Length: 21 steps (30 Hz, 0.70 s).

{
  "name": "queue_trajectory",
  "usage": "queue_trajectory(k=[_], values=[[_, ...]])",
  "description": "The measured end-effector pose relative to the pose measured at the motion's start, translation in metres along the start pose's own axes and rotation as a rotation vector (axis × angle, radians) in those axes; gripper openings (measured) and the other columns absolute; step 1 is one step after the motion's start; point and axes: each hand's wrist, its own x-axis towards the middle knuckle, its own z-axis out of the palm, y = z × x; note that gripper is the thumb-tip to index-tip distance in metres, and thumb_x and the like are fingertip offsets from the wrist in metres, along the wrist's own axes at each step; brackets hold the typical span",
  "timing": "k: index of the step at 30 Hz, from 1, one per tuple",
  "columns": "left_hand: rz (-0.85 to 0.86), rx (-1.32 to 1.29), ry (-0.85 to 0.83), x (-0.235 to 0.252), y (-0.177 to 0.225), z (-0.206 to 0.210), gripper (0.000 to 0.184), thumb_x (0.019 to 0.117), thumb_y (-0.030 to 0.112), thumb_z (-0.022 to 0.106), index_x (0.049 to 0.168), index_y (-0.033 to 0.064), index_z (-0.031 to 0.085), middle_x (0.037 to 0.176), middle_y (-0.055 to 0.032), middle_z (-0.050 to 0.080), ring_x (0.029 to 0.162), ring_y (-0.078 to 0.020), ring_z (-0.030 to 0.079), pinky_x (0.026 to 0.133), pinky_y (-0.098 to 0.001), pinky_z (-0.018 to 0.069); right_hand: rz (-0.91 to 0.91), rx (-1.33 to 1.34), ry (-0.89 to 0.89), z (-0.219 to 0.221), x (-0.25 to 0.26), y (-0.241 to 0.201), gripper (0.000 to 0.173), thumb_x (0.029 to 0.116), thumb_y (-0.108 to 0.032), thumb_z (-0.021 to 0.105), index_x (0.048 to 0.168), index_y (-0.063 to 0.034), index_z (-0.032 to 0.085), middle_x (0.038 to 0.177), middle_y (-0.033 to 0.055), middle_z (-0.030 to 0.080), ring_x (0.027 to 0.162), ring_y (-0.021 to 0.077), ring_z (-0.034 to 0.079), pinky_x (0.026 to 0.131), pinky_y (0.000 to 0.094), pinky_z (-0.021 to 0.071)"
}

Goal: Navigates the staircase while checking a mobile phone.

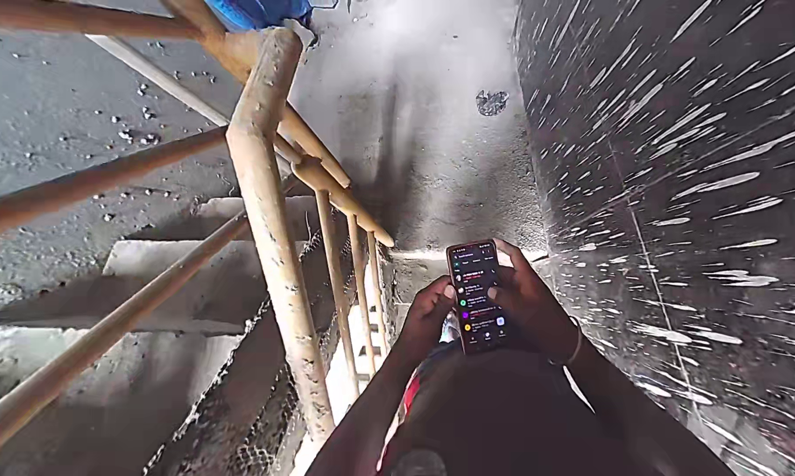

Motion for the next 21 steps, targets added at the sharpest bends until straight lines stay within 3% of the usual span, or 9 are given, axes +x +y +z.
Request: queue_trajectory(k=[10,15,21], values=[[-0.053,0.101,-0.047,0.127,0.011,0.011,0.032,0.1101,0.018,0.039,0.12,-0.0023,0.061,0.106,-0.0012,0.072,0.096,-0.0074,0.069,0.086,-0.0299,0.0587,0.034,0.004,0.067,-0.075,0.079,-0.019,0.088,0.0877,-0.007,0.064,0.159,-0.0074,0.013,0.118,0.0098,0.07,0.097,0.019,0.073,0.082,0.0368,0.0638],[-0.075,0.125,-0.048,0.192,0.086,0.043,0.031,0.1099,0.018,0.04,0.122,-0.0017,0.061,0.107,-0.0017,0.072,0.097,-0.0084,0.069,0.087,-0.0311,0.059,0.001,0.039,0.056,-0.117,0.111,-0.105,0.088,0.0869,-0.006,0.061,0.16,-0.006,0.012,0.119,0.0092,0.07,0.098,0.0182,0.073,0.082,0.0363,0.0634],[-0.049,0.118,-0.033,0.237,0.161,0.073,0.033,0.111,0.017,0.036,0.124,-0.0024,0.059,0.106,-0.0024,0.072,0.095,-0.0094,0.07,0.085,-0.0318,0.0597,-0.04,0.039,0.009,-0.151,0.138,-0.19,0.084,0.0881,-0.006,0.061,0.159,-0.0022,0.015,0.115,0.0102,0.071,0.096,0.0199,0.073,0.081,0.0363,0.0637]])
